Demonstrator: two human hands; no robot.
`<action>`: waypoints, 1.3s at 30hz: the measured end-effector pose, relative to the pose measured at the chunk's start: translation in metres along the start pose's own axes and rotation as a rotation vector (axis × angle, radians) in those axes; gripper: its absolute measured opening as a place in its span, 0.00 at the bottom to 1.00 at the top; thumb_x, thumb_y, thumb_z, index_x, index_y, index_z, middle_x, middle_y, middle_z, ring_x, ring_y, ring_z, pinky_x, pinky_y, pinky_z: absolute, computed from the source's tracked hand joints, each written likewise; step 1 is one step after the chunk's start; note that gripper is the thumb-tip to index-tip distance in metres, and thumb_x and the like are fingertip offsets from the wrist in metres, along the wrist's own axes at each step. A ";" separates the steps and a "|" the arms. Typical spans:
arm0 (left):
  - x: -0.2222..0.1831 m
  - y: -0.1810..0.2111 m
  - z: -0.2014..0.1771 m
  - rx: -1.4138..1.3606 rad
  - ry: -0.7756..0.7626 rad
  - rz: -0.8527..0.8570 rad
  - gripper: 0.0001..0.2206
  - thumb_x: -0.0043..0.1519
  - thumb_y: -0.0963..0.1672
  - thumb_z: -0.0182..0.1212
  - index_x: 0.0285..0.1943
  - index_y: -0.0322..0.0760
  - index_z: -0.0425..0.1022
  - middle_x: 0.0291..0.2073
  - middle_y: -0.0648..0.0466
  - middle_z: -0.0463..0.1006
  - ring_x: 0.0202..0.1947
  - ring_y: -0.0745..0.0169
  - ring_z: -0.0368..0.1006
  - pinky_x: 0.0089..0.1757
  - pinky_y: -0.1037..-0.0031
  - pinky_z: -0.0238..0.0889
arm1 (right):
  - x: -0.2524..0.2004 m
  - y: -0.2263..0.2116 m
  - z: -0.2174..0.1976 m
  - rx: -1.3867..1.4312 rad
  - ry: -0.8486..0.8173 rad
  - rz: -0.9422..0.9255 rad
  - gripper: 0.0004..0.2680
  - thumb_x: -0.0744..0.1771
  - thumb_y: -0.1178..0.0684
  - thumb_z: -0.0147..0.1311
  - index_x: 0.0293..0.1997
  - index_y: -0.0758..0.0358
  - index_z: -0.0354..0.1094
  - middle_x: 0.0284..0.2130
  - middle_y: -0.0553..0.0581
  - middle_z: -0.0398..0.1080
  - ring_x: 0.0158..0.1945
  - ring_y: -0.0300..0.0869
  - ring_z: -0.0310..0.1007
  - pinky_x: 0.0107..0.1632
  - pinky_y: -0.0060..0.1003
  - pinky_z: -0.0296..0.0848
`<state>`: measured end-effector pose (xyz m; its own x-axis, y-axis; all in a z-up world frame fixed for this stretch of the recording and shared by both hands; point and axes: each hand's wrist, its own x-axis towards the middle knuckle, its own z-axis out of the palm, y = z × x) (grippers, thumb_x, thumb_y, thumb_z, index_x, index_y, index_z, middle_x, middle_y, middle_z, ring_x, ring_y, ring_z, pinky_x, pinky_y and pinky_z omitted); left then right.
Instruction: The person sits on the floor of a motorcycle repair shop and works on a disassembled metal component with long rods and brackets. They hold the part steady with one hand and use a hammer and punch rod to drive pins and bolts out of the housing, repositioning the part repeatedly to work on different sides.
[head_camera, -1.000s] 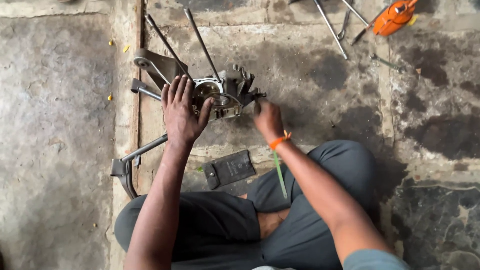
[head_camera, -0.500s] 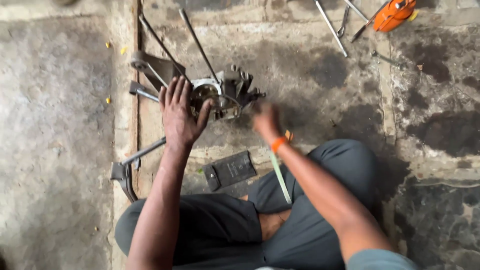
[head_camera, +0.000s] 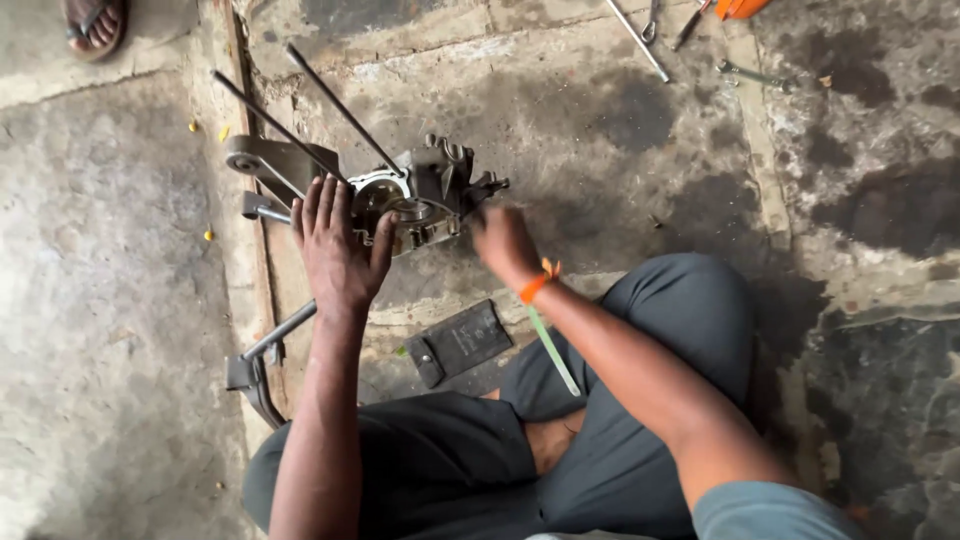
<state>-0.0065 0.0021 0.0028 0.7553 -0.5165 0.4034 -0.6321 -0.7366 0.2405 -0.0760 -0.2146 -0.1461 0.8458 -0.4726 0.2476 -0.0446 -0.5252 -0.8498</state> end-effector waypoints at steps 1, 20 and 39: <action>0.000 0.000 0.001 0.006 -0.004 -0.006 0.33 0.68 0.55 0.59 0.68 0.18 0.67 0.67 0.31 0.69 0.73 0.35 0.57 0.70 0.48 0.39 | -0.008 0.003 0.008 -0.071 0.046 -0.211 0.05 0.67 0.57 0.54 0.36 0.68 0.72 0.27 0.72 0.72 0.34 0.61 0.76 0.34 0.51 0.74; 0.003 0.008 0.003 -0.014 0.016 -0.002 0.32 0.69 0.54 0.59 0.68 0.16 0.67 0.67 0.29 0.69 0.74 0.34 0.56 0.71 0.48 0.38 | 0.019 0.002 -0.010 -0.017 -0.128 0.113 0.06 0.66 0.58 0.53 0.34 0.70 0.73 0.28 0.71 0.75 0.33 0.62 0.77 0.37 0.54 0.73; 0.001 -0.003 0.009 0.008 0.054 -0.013 0.33 0.68 0.54 0.61 0.68 0.18 0.67 0.67 0.32 0.69 0.74 0.36 0.56 0.71 0.50 0.39 | 0.015 -0.081 -0.050 0.443 -0.373 0.417 0.11 0.71 0.57 0.44 0.33 0.74 0.65 0.20 0.61 0.72 0.17 0.41 0.74 0.19 0.35 0.71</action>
<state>-0.0024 -0.0004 -0.0059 0.7529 -0.4830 0.4470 -0.6209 -0.7465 0.2392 -0.0861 -0.2144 -0.0505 0.9344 -0.2564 -0.2472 -0.2504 0.0206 -0.9679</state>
